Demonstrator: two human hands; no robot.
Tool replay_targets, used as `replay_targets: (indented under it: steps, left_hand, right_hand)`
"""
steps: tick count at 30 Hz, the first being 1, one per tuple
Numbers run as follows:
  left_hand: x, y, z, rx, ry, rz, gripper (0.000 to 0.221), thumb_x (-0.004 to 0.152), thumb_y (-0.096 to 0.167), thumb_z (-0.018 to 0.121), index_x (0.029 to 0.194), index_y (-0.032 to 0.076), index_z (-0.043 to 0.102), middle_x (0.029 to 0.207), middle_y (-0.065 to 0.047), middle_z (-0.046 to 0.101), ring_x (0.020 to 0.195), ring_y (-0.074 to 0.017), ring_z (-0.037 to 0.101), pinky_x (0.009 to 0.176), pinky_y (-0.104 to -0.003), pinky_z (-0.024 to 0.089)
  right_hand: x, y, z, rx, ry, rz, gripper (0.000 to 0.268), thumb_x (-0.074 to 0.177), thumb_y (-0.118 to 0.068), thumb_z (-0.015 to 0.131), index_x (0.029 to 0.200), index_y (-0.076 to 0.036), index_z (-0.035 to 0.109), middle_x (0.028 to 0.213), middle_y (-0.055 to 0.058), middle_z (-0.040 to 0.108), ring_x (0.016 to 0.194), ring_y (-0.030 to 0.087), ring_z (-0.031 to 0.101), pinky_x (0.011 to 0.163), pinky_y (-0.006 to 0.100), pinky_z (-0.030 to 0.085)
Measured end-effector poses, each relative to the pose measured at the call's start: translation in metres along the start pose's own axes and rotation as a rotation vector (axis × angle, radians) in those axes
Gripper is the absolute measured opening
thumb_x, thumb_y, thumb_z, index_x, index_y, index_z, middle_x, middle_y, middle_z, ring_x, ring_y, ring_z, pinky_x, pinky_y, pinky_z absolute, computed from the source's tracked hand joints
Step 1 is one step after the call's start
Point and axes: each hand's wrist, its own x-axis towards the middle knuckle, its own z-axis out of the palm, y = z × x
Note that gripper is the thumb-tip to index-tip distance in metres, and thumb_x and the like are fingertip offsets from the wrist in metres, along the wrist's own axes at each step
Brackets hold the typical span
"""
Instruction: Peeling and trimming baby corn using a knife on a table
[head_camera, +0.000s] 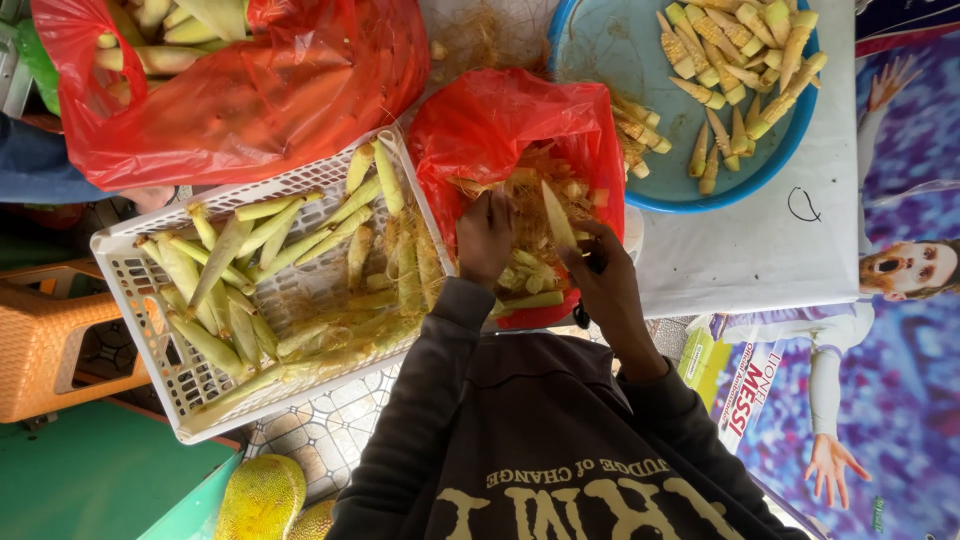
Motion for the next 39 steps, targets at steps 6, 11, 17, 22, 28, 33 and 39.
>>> replay_targets:
  steps: [6, 11, 17, 22, 28, 33, 39]
  left_hand:
    - [0.005, 0.052, -0.004, -0.417, -0.183, -0.132, 0.047, 0.116, 0.038, 0.039, 0.127, 0.002, 0.068, 0.081, -0.014, 0.074, 0.08, -0.0239, 0.074, 0.075, -0.045, 0.061]
    - [0.018, 0.045, -0.001, -0.344, -0.042, -0.172, 0.04, 0.112, 0.028, 0.051, 0.087, 0.008, 0.074, 0.059, -0.006, 0.066, 0.053, -0.0137, 0.063, 0.05, -0.029, 0.054]
    - [-0.002, 0.051, -0.006, -0.203, 0.018, -0.114, 0.045, 0.111, 0.032, 0.051, 0.076, 0.007, 0.065, 0.051, -0.006, 0.055, 0.044, -0.0141, 0.055, 0.041, -0.029, 0.045]
    - [-0.008, 0.088, -0.014, 0.145, -0.145, 0.109, 0.046, 0.105, 0.041, 0.061, 0.071, 0.011, 0.054, 0.049, -0.006, 0.051, 0.042, -0.0243, 0.058, 0.042, -0.033, 0.045]
    - [0.008, 0.03, -0.021, 0.111, 0.098, 0.073, 0.039, 0.11, 0.02, 0.052, 0.071, 0.01, 0.052, 0.05, -0.009, 0.049, 0.045, -0.0242, 0.058, 0.046, -0.031, 0.045]
    - [-0.014, 0.06, -0.017, -0.109, -0.093, 0.081, 0.019, 0.108, 0.023, 0.058, 0.097, 0.011, 0.065, 0.066, -0.01, 0.068, 0.058, -0.0268, 0.07, 0.05, -0.036, 0.054]
    - [-0.038, 0.079, -0.008, -0.306, -0.232, -0.081, 0.036, 0.107, 0.03, 0.064, 0.133, 0.004, 0.066, 0.11, -0.021, 0.071, 0.107, -0.04, 0.071, 0.069, -0.047, 0.068]
  right_hand:
    - [0.0, 0.002, -0.002, 0.229, -0.112, 0.115, 0.029, 0.107, -0.028, 0.061, 0.118, -0.001, 0.064, 0.081, 0.007, 0.051, 0.059, 0.013, 0.053, 0.054, 0.025, 0.041]
    - [0.002, 0.013, 0.001, 0.253, -0.127, 0.101, 0.03, 0.106, -0.025, 0.062, 0.117, 0.003, 0.064, 0.077, 0.008, 0.05, 0.061, 0.016, 0.059, 0.053, 0.025, 0.042]
    - [-0.004, -0.002, -0.001, 0.282, -0.084, 0.117, 0.033, 0.106, -0.025, 0.062, 0.118, 0.006, 0.06, 0.078, 0.008, 0.048, 0.062, 0.015, 0.057, 0.053, 0.025, 0.039]
    - [0.003, 0.008, 0.003, 0.13, -0.038, 0.019, 0.034, 0.098, -0.017, 0.076, 0.12, 0.004, 0.06, 0.088, 0.016, 0.058, 0.064, 0.016, 0.059, 0.058, 0.027, 0.044]
    - [0.005, 0.01, 0.002, 0.159, 0.015, 0.081, 0.031, 0.1, -0.019, 0.072, 0.123, -0.002, 0.06, 0.094, 0.012, 0.06, 0.07, 0.012, 0.057, 0.062, 0.025, 0.047]
    - [0.017, 0.026, -0.004, 0.621, -0.059, 0.337, 0.035, 0.105, -0.035, 0.063, 0.114, -0.001, 0.06, 0.1, 0.01, 0.062, 0.065, 0.008, 0.052, 0.053, 0.02, 0.039]
    - [0.012, 0.006, 0.007, 0.617, -0.054, 0.357, 0.036, 0.107, -0.036, 0.059, 0.107, 0.0, 0.061, 0.089, 0.004, 0.057, 0.067, 0.011, 0.053, 0.054, 0.02, 0.037]
